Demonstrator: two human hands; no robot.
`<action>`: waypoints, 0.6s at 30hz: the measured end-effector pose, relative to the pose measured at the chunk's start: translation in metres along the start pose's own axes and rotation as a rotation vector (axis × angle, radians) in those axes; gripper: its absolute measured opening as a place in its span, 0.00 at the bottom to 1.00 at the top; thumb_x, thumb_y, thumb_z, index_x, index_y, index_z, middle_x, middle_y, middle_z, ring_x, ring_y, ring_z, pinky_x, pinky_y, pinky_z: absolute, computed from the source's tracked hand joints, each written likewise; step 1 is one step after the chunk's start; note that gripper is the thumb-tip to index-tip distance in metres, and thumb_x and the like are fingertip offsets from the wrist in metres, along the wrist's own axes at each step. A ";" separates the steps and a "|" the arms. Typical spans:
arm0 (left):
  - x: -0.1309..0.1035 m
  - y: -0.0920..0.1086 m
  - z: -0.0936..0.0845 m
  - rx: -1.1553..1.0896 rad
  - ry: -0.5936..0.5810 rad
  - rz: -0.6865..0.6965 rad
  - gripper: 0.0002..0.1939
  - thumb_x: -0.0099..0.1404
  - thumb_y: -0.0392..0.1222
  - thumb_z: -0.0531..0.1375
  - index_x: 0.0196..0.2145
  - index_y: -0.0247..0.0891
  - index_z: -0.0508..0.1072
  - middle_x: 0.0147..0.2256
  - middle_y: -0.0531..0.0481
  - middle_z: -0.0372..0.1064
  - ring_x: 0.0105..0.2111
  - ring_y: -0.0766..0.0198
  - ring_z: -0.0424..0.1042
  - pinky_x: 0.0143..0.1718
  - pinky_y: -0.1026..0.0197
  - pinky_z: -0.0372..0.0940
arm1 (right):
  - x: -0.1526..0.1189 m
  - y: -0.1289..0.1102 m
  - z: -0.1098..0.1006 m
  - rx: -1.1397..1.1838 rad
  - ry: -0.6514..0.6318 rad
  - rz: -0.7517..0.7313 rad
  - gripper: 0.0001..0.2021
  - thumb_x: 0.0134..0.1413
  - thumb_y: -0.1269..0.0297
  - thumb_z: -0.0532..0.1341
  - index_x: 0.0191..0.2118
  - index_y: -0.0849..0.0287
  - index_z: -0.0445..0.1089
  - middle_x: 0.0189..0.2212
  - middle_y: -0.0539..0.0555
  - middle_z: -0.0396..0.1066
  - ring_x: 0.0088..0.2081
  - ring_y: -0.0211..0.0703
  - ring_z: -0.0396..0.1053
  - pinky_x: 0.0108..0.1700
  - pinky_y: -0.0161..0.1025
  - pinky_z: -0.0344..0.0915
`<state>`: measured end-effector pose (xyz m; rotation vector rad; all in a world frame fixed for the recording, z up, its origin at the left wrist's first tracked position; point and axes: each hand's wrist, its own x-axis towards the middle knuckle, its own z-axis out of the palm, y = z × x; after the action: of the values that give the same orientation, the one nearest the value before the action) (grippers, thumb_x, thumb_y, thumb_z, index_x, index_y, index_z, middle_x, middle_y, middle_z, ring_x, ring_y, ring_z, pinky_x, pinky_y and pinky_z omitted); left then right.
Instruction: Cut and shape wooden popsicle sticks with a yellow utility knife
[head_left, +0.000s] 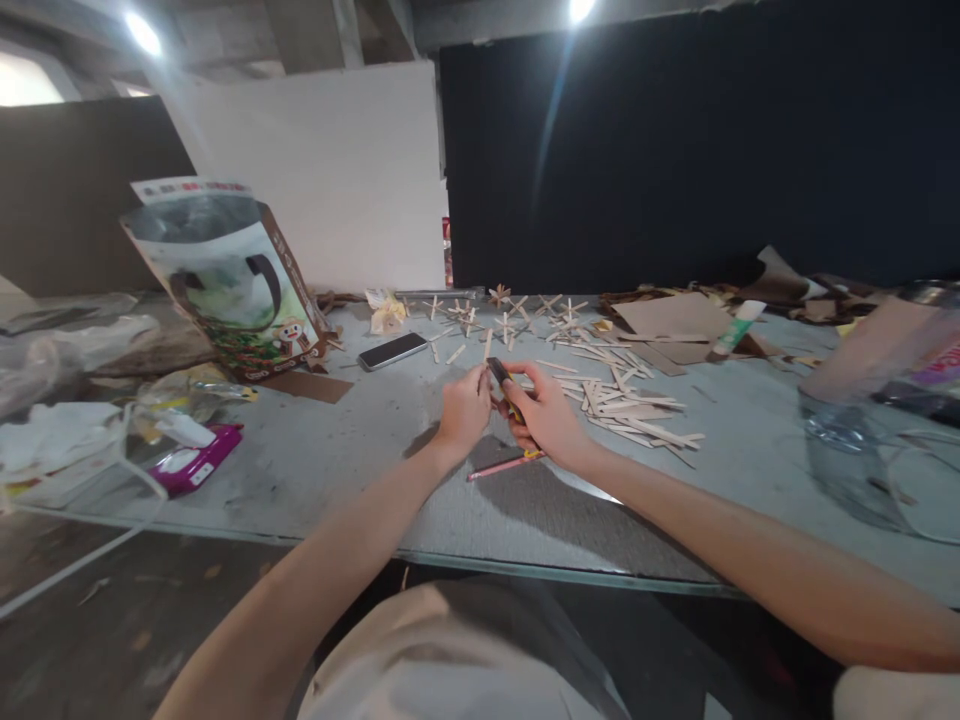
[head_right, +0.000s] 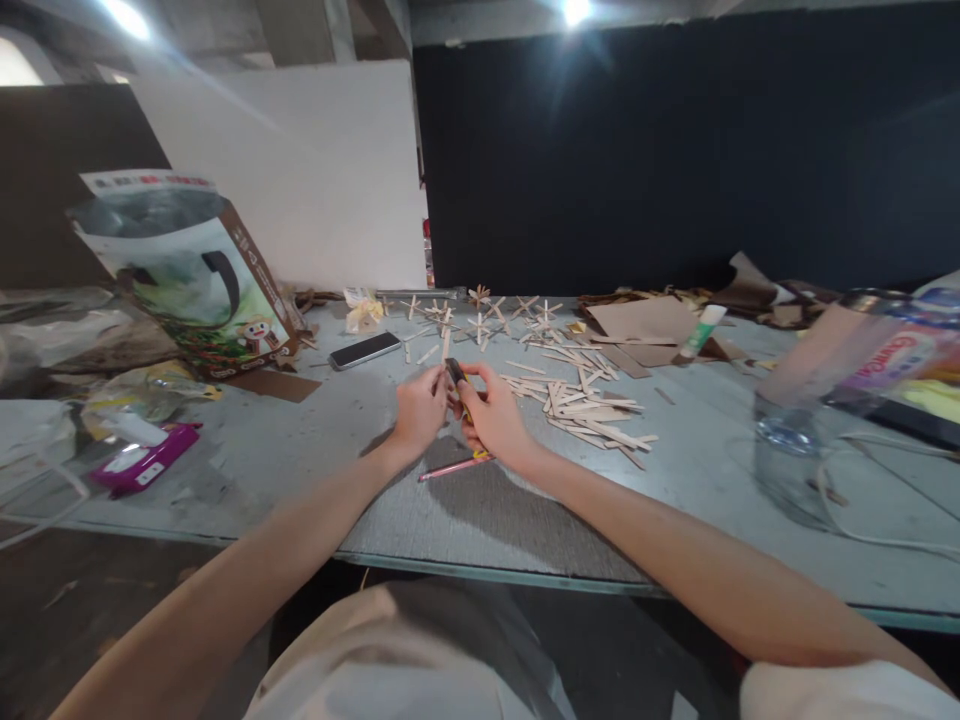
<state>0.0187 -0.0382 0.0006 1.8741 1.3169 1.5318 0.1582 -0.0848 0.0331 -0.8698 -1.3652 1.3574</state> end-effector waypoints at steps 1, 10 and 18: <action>-0.001 0.001 0.000 -0.007 -0.002 0.000 0.13 0.76 0.41 0.54 0.33 0.40 0.74 0.20 0.55 0.69 0.18 0.67 0.70 0.24 0.66 0.61 | 0.000 0.000 0.001 0.015 -0.007 -0.001 0.21 0.58 0.47 0.65 0.51 0.51 0.62 0.22 0.39 0.65 0.12 0.29 0.52 0.12 0.27 0.49; 0.001 0.010 0.001 -0.076 0.039 -0.002 0.18 0.77 0.51 0.55 0.30 0.42 0.72 0.18 0.56 0.67 0.17 0.67 0.67 0.23 0.65 0.60 | -0.002 -0.001 0.004 0.137 -0.006 -0.009 0.22 0.56 0.48 0.67 0.51 0.49 0.62 0.24 0.40 0.67 0.14 0.29 0.54 0.14 0.27 0.49; 0.009 0.002 0.003 -0.051 0.119 -0.036 0.17 0.75 0.51 0.58 0.30 0.40 0.74 0.26 0.50 0.76 0.24 0.64 0.76 0.28 0.64 0.65 | 0.005 0.004 -0.005 0.291 -0.023 0.029 0.25 0.48 0.49 0.72 0.47 0.50 0.64 0.26 0.42 0.71 0.15 0.30 0.54 0.15 0.30 0.49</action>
<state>0.0224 -0.0306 0.0064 1.7421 1.3417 1.6654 0.1610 -0.0780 0.0291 -0.6813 -1.1388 1.5465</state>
